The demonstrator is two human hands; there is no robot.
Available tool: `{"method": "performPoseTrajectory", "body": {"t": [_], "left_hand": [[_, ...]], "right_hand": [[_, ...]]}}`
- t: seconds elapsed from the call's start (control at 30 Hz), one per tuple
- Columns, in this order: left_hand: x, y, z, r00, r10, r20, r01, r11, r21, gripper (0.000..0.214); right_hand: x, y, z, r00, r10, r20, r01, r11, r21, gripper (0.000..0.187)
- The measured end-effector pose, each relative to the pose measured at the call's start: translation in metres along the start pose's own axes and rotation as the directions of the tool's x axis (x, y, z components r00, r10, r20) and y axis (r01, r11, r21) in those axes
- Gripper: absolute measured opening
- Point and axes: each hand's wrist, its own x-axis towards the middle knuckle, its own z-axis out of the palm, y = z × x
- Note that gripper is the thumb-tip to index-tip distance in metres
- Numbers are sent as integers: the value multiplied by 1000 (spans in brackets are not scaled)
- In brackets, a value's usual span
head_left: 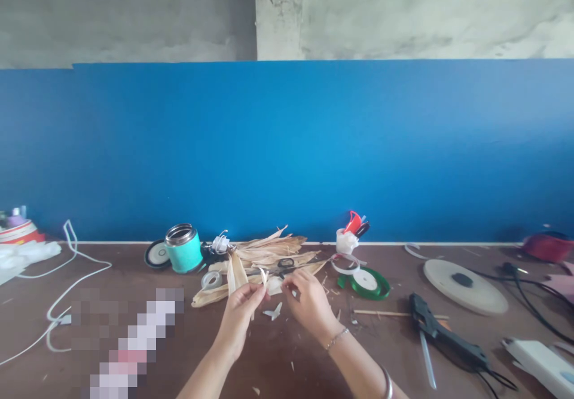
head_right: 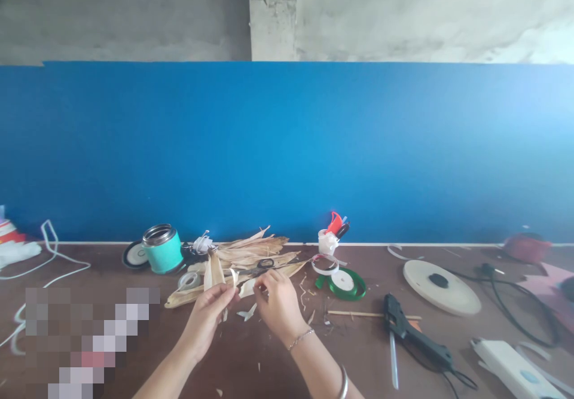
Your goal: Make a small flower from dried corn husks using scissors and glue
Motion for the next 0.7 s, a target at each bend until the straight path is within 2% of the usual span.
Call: {"method": "performPoseTrajectory", "body": {"t": [0.07,0.13,0.27,0.37,0.43,0.47,0.53,0.57,0.63,0.7], "left_hand": [[2,-2,-2,999,32,13,-31,999,-12,29],[3,-4,-4,998,52,32,-51,998,-36,27],[1,-2,-2,998,36,59,-34,999,-33,28],[-1,1,2,998,14,55,-11,999,-50,30],[-3,3,4,998,13,62,-7,996,-85,30],[-4,3,5,997,17,69,-10,995,-101,30],[-6,3,8,996,28,84,-19,994,-105,30],[-7,3,9,995,36,89,-27,995,-100,29],[-10,4,12,993,50,106,-40,995,-88,29],[-13,6,15,989,59,133,-48,995,-83,29]], "right_hand": [[-1,4,6,984,65,167,-56,997,-55,18],[-5,5,12,958,97,269,-72,992,-103,19],[-5,0,11,943,102,317,-63,989,-132,20],[9,1,-18,947,119,299,-86,989,-123,23],[17,10,-52,958,208,198,-185,974,-129,25],[19,19,-71,949,267,169,-239,956,-168,26],[12,43,-111,886,444,132,-384,863,-328,26],[4,58,-130,832,538,134,-441,789,-428,26],[-24,92,-160,722,680,129,-498,639,-586,22],[-60,124,-178,634,771,51,-564,507,-652,17]]}}
